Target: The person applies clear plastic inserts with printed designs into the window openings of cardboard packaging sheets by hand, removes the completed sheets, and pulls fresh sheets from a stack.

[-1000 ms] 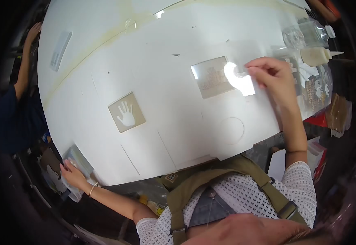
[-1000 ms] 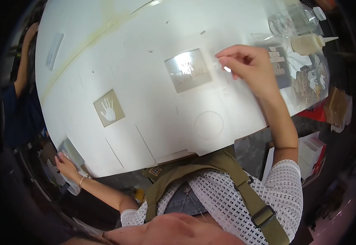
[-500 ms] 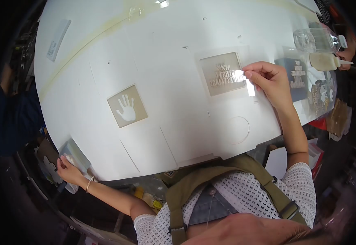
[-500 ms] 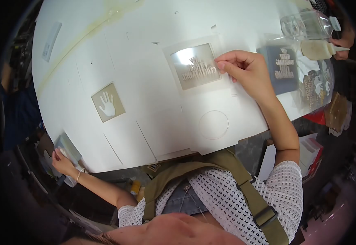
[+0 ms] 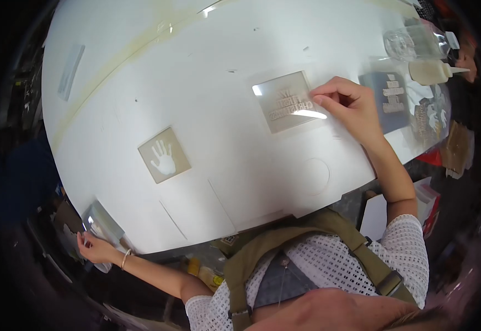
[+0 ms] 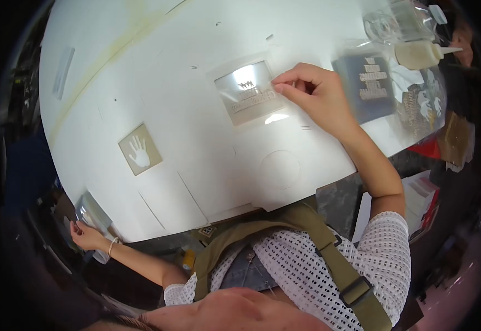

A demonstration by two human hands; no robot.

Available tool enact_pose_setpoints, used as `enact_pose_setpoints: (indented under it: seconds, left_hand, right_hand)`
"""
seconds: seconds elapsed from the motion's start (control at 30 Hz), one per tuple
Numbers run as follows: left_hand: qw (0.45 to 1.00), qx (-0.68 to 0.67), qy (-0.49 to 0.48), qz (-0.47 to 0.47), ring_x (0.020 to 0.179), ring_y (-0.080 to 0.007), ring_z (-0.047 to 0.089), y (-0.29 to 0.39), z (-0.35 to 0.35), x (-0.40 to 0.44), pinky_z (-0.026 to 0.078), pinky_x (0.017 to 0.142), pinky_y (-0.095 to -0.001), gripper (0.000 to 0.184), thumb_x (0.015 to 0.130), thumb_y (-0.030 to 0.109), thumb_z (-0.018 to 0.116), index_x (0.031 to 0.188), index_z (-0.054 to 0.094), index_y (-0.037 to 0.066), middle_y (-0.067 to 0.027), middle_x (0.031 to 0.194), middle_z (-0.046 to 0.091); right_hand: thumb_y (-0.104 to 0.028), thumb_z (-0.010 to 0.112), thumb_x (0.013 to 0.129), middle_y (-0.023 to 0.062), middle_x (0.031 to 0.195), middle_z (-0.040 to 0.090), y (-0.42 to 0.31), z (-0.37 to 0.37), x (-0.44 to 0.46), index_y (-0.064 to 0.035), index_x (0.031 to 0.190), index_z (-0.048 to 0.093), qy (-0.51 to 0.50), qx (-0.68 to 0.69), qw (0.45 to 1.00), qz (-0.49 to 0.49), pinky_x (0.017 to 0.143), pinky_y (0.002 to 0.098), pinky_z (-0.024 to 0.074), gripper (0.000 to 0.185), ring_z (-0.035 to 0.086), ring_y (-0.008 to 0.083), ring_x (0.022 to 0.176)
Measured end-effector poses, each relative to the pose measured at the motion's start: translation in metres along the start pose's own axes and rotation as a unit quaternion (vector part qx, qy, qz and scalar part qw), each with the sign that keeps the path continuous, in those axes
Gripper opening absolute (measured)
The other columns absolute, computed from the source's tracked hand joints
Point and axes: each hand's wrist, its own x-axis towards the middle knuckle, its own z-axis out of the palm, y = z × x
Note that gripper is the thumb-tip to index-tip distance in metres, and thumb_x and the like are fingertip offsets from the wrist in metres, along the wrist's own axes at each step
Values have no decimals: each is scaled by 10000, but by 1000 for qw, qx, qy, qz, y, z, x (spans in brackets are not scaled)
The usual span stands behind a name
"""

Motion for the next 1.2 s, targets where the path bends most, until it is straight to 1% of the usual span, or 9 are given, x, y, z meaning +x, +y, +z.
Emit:
enact_pose_setpoints:
  seconds: [0.27, 0.47, 0.6, 0.67, 0.8, 0.87, 1.03, 1.1, 1.2]
  left_hand:
    - [998, -55, -4, -41, 748, -193, 627, -3, -9, 10, 491, 667, -307, 191, 844, 217, 648, 993, 696, 107, -62, 848, 678]
    - [985, -161, 43, -53, 792, -160, 620, 22, -44, 18, 493, 681, -267, 213, 856, 161, 645, 993, 665, 0, -87, 897, 672]
    - [901, -405, 35, -152, 791, -136, 588, 81, -88, 13, 462, 679, -219, 209, 861, 119, 641, 1017, 614, -17, -86, 924, 641]
    - [825, -528, -64, -194, 784, -109, 560, 98, -92, 4, 445, 661, -212, 137, 878, 93, 610, 982, 605, 4, -68, 890, 624]
    - [753, -596, -264, -88, 662, -98, 538, 171, -92, -36, 435, 607, -199, 49, 838, -17, 589, 880, 574, 3, -58, 798, 594]
    - [683, -638, -346, -79, 654, -108, 526, 193, -97, -48, 443, 605, -216, 43, 854, -20, 566, 894, 556, -10, -58, 783, 573]
    - [644, -638, -405, -116, 670, -129, 570, 205, -100, -62, 470, 623, -235, 73, 834, -38, 587, 892, 550, -16, -70, 803, 586]
    - [618, -660, -409, -122, 740, -148, 605, 196, -93, -62, 508, 700, -262, 158, 820, -66, 583, 974, 559, -38, -86, 833, 605]
    - [680, -632, -359, -92, 825, -153, 631, 183, -83, -51, 522, 728, -241, 234, 807, -67, 613, 1037, 581, -35, -107, 917, 632]
  right_hand:
    - [7, 672, 770, -3, 740, 532, 0, 0, 0, -14, 884, 692, 6, -41, 999, -18, 525, 184, 306, 118, 392, 43, 582]
    - [-11, 694, 754, -3, 704, 488, -18, 8, -3, -38, 971, 675, 97, -125, 985, -74, 515, 196, 318, 220, 391, 51, 570]
    - [7, 684, 753, -4, 693, 485, -22, 10, -10, -47, 1031, 654, 41, -112, 988, -101, 508, 203, 320, 285, 399, 64, 576]
    - [6, 666, 773, 16, 713, 526, -28, 27, -17, -49, 1055, 644, -51, -75, 989, -114, 515, 212, 356, 289, 444, 85, 590]
    - [-14, 639, 814, 75, 800, 596, -77, 70, -28, -55, 1120, 630, -270, 9, 957, -107, 573, 247, 445, 309, 548, 134, 668]
    - [-14, 635, 819, 82, 819, 601, -93, 88, -28, -55, 1127, 629, -287, 36, 950, -117, 580, 251, 450, 311, 561, 138, 691]
    - [-43, 631, 839, 79, 849, 628, -101, 120, -18, -43, 1081, 653, -273, 98, 926, -243, 570, 248, 464, 243, 585, 119, 696]
    - [-66, 617, 859, 53, 805, 649, -106, 125, -13, -42, 1028, 679, -254, 83, 960, -82, 527, 213, 448, 181, 580, 87, 634]
    - [-77, 606, 868, 29, 702, 641, -100, 144, 12, -29, 986, 688, -201, 98, 975, 16, 470, 176, 393, 151, 536, 54, 552]
